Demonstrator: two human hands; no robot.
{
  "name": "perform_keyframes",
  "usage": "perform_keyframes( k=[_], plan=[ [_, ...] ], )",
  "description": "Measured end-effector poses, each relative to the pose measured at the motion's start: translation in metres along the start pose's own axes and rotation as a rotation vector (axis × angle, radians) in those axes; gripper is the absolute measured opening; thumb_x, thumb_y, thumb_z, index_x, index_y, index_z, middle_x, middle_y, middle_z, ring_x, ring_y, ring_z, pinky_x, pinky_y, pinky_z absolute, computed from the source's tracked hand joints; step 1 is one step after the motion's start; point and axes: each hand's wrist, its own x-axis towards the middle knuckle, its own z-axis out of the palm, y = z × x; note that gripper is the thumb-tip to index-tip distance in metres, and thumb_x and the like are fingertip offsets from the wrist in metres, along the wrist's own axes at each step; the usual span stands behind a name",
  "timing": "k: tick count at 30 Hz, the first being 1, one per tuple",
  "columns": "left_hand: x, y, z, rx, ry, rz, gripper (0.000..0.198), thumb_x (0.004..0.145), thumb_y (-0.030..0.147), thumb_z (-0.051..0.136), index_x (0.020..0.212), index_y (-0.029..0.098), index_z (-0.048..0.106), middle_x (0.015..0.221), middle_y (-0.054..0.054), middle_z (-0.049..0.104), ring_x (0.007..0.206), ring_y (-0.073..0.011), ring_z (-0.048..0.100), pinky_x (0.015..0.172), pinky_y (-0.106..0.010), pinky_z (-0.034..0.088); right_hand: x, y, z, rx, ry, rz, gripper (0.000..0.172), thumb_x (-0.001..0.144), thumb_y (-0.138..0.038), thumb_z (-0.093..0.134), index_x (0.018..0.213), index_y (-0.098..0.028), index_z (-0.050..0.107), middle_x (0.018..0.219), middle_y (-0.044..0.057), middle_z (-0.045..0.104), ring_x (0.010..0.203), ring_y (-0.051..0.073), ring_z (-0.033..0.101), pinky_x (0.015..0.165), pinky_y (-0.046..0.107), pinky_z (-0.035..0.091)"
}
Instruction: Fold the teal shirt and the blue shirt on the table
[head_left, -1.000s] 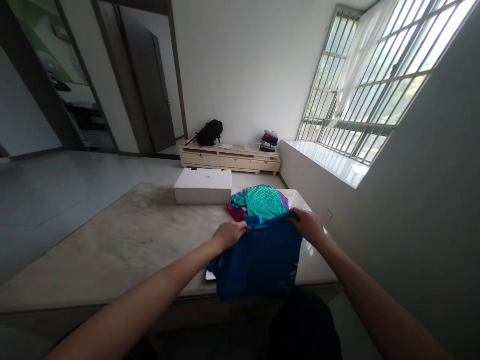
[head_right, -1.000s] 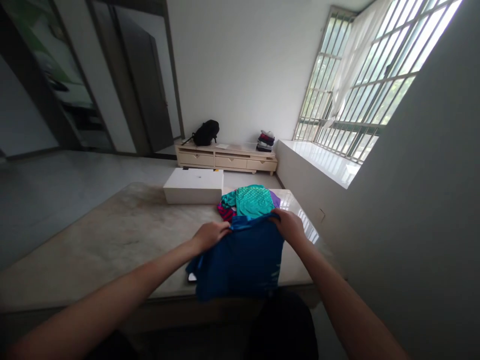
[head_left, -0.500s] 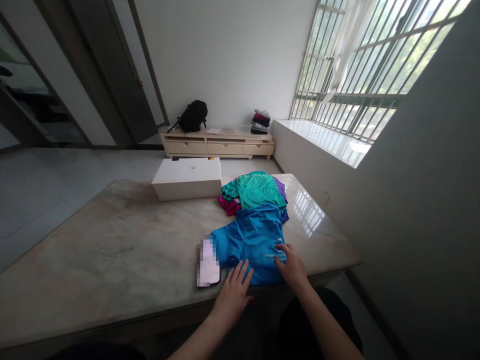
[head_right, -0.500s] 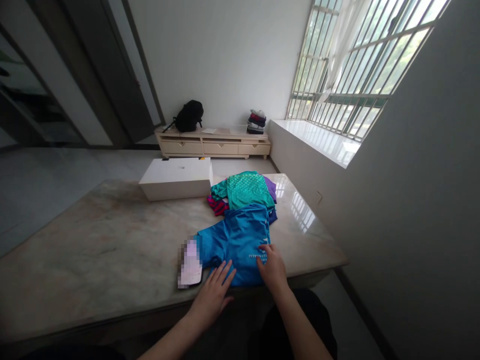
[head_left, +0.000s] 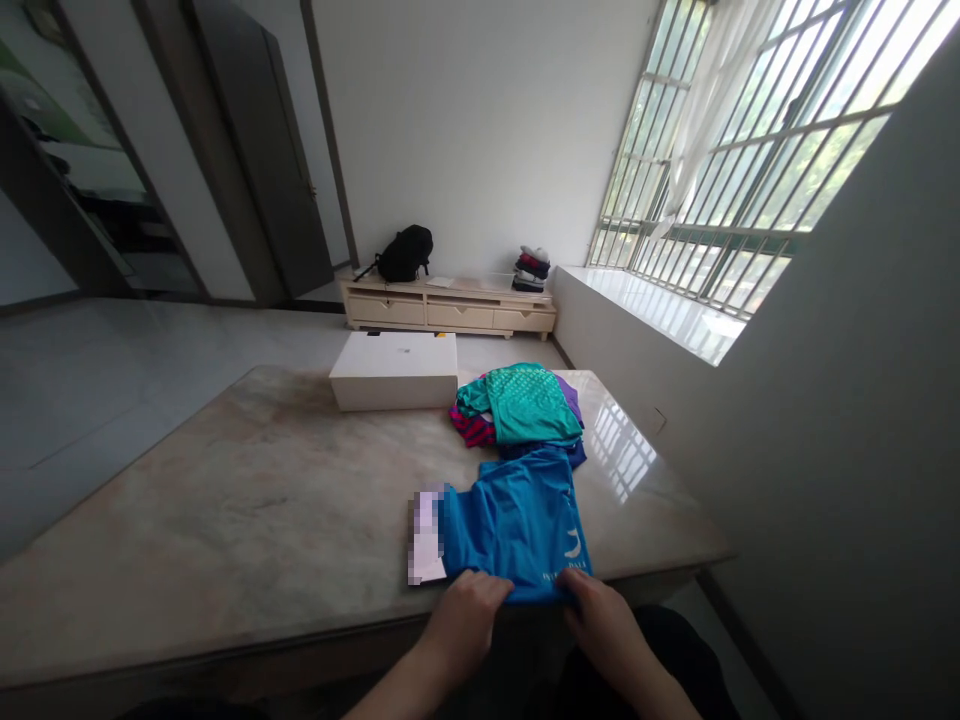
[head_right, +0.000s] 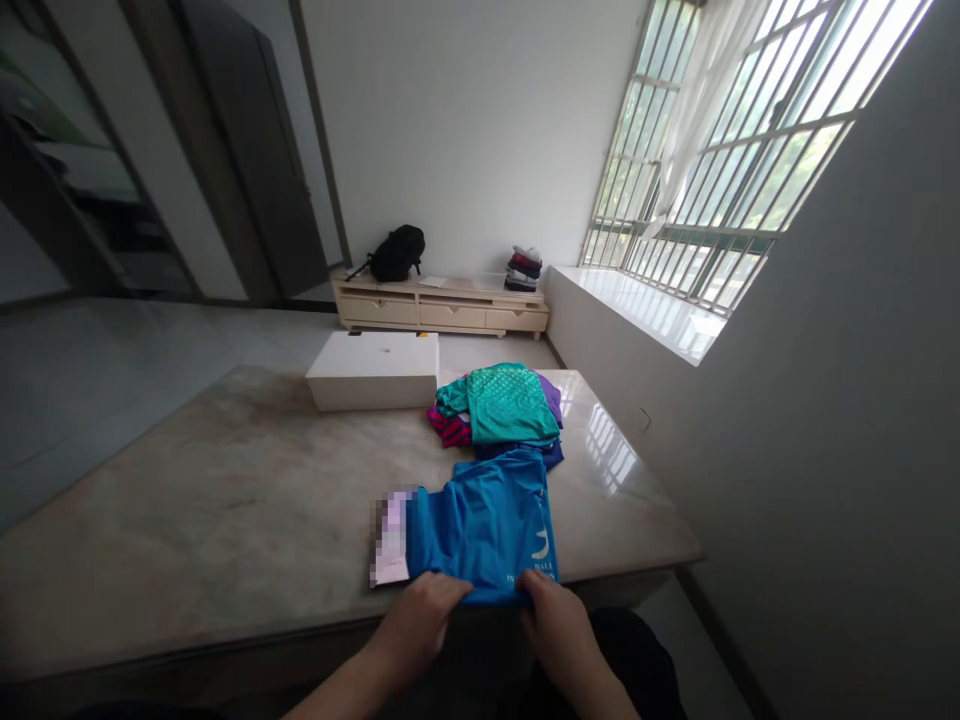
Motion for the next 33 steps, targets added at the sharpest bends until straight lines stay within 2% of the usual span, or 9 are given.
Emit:
perform_keyframes(
  k=[8,12,16,19,20,23,26,30,33],
  plan=[
    [-0.027,0.024,-0.082,-0.217,0.038,0.13,0.048,0.09,0.004,0.044,0.128,0.024,0.066,0.113,-0.007,0.077,0.1,-0.0263,0.072,0.089,-0.037,0.055,-0.057,-0.016,-0.048,0.221,0.089,-0.134,0.033,0.087,-0.019,0.051,0.114,-0.029,0.068,0.113,0.005,0.076,0.098,0.024,0.074,0.086,0.031,0.054],
    [-0.035,0.037,-0.143,-0.297,-0.137,0.188,0.044,0.099,0.015,0.044,0.135,0.034,0.062,0.114,-0.003,0.077,0.101,-0.0238,0.073,0.088,-0.03,0.053,-0.07,-0.021,-0.096,0.322,0.03,-0.218,0.027,0.09,-0.03,0.058,0.114,-0.034,0.071,0.112,0.005,0.077,0.099,0.027,0.074,0.085,0.033,0.057],
    [-0.017,0.04,-0.207,-0.424,-0.301,0.162,0.034,0.1,0.02,0.05,0.118,0.037,0.073,0.101,0.003,0.079,0.092,-0.0206,0.074,0.079,-0.024,0.051,-0.05,-0.028,-0.152,0.367,-0.103,-0.208,0.027,0.087,-0.041,0.07,0.112,-0.035,0.077,0.108,0.003,0.078,0.101,0.027,0.072,0.089,0.032,0.057],
    [0.032,0.019,-0.224,-0.377,-0.308,0.182,0.028,0.097,0.022,0.056,0.111,0.033,0.077,0.094,0.001,0.079,0.085,-0.0216,0.073,0.076,-0.025,0.05,0.01,-0.033,-0.185,0.379,-0.312,-0.292,0.025,0.092,-0.039,0.064,0.109,-0.028,0.078,0.097,0.001,0.078,0.087,0.023,0.071,0.073,0.026,0.056],
    [0.054,0.008,-0.225,-0.314,-0.286,0.189,0.027,0.095,0.022,0.058,0.111,0.031,0.078,0.093,-0.001,0.08,0.084,-0.0222,0.072,0.076,-0.026,0.05,0.037,-0.034,-0.195,0.338,-0.305,-0.346,0.025,0.091,-0.037,0.064,0.108,-0.024,0.078,0.093,0.001,0.078,0.083,0.022,0.07,0.07,0.025,0.055],
    [0.13,-0.027,-0.233,-0.104,-0.175,0.194,0.027,0.092,0.02,0.061,0.112,0.027,0.078,0.099,0.0,0.08,0.088,-0.0213,0.073,0.078,-0.023,0.051,0.124,-0.034,-0.229,0.082,-0.131,-0.428,0.022,0.087,-0.031,0.066,0.099,-0.019,0.08,0.087,0.001,0.077,0.079,0.02,0.069,0.07,0.025,0.053],
    [0.201,-0.049,-0.268,0.013,-0.019,0.148,0.024,0.09,0.02,0.063,0.108,0.023,0.078,0.1,-0.001,0.08,0.092,-0.0229,0.072,0.08,-0.025,0.051,0.192,-0.038,-0.285,-0.008,0.011,-0.418,0.024,0.085,-0.028,0.065,0.098,-0.016,0.08,0.085,0.001,0.077,0.075,0.019,0.068,0.068,0.025,0.053],
    [0.264,-0.051,-0.331,0.122,0.279,0.088,0.031,0.1,0.028,0.055,0.124,0.021,0.072,0.118,-0.007,0.075,0.109,-0.0281,0.068,0.093,-0.034,0.047,0.238,-0.05,-0.364,-0.115,0.353,-0.39,0.031,0.088,-0.027,0.063,0.111,-0.014,0.078,0.095,0.006,0.076,0.084,0.022,0.067,0.079,0.032,0.051],
    [0.297,-0.054,-0.348,0.19,0.417,0.017,0.036,0.103,0.034,0.05,0.132,0.021,0.067,0.121,-0.012,0.073,0.115,-0.0345,0.064,0.099,-0.043,0.044,0.26,-0.054,-0.386,-0.255,0.645,-0.33,0.031,0.093,-0.033,0.062,0.118,-0.02,0.076,0.103,0.009,0.076,0.095,0.028,0.067,0.087,0.038,0.049]
  ],
)
